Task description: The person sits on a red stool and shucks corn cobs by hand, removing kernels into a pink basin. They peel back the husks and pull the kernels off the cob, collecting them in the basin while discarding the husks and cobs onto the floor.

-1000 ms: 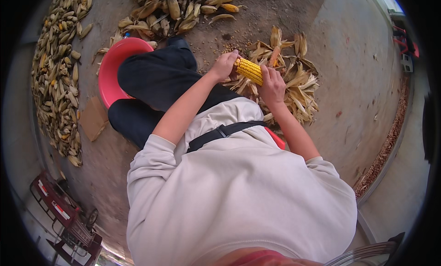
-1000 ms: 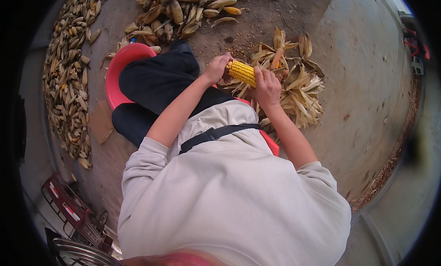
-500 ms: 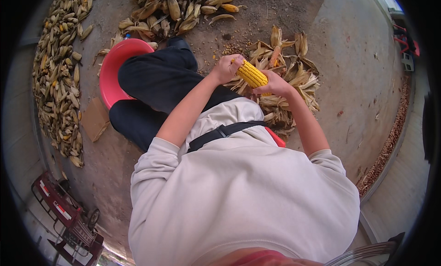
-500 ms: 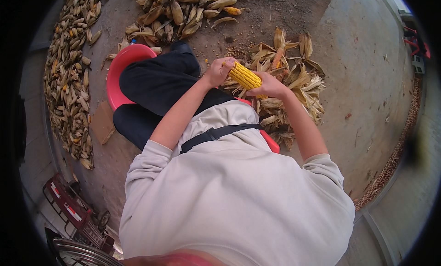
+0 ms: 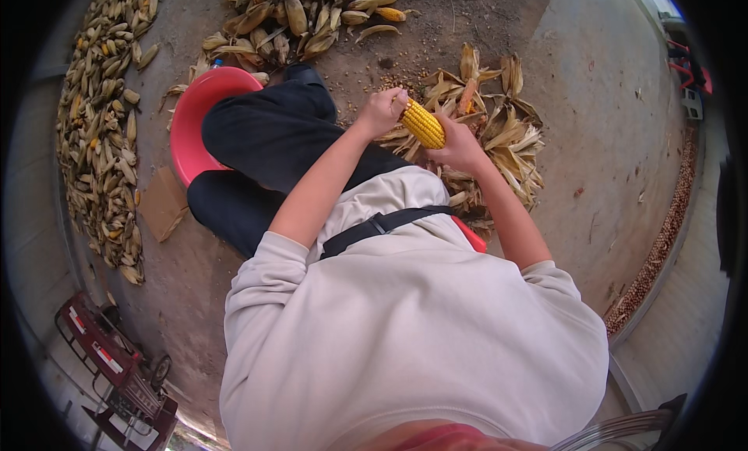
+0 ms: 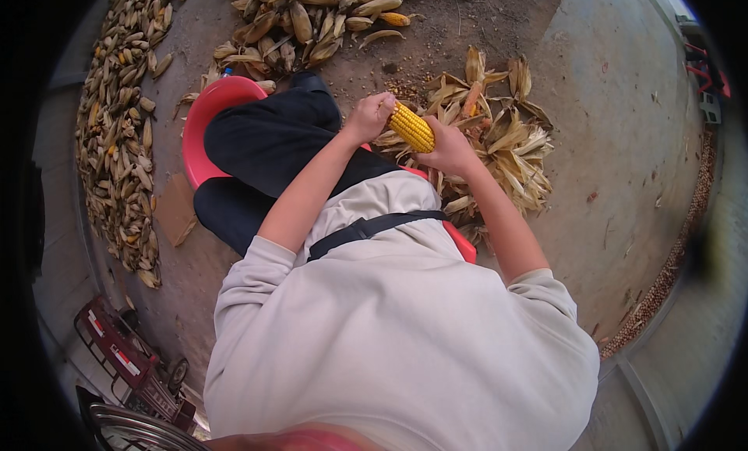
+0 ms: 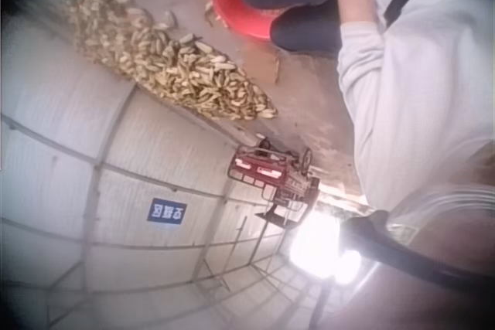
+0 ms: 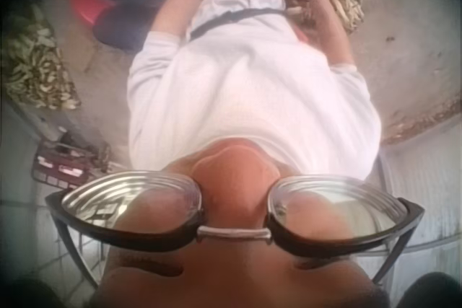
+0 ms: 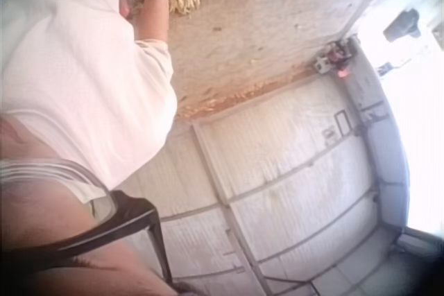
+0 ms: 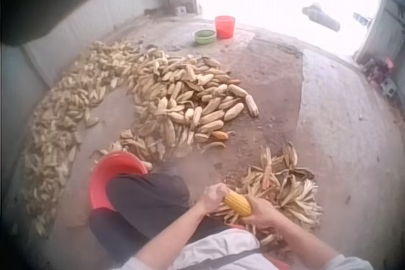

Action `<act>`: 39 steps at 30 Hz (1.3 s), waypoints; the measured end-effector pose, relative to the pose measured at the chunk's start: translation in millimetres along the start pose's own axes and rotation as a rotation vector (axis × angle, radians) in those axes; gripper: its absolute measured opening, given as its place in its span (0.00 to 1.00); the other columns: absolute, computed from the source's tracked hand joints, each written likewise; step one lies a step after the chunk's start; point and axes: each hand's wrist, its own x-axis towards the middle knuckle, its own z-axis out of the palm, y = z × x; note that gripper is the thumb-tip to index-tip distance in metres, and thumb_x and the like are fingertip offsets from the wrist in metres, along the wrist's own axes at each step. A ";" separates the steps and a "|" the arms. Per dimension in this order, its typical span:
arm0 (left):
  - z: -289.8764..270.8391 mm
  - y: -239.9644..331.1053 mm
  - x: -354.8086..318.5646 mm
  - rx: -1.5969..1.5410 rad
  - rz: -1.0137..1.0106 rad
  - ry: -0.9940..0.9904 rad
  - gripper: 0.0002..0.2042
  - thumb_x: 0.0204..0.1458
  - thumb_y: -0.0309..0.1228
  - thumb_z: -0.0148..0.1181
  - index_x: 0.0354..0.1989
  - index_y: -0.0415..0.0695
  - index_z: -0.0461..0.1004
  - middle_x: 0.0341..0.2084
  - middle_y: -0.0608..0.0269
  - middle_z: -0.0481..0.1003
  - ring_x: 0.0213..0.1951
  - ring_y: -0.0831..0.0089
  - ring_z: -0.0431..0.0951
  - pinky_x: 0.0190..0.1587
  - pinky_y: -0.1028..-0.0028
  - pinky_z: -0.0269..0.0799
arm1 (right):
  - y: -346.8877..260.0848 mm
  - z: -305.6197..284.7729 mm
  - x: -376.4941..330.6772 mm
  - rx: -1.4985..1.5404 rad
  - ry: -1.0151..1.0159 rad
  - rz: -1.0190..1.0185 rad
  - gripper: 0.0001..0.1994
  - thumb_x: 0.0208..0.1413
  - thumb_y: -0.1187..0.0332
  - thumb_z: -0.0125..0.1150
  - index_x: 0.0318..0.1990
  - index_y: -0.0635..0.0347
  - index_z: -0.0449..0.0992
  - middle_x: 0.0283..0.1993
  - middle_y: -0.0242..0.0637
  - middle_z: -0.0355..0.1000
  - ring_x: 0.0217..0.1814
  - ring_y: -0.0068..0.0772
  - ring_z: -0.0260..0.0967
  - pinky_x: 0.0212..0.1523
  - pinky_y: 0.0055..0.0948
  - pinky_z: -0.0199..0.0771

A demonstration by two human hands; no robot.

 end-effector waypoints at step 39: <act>-4.4 21.4 1.4 -0.353 -0.369 -0.257 0.27 0.65 0.52 0.47 0.36 0.38 0.81 0.28 0.58 0.81 0.30 0.68 0.80 0.37 0.68 0.75 | 5.9 -21.2 4.0 -0.101 -0.104 0.007 0.30 0.43 0.63 0.72 0.56 0.57 0.70 0.45 0.41 0.76 0.46 0.38 0.76 0.48 0.35 0.76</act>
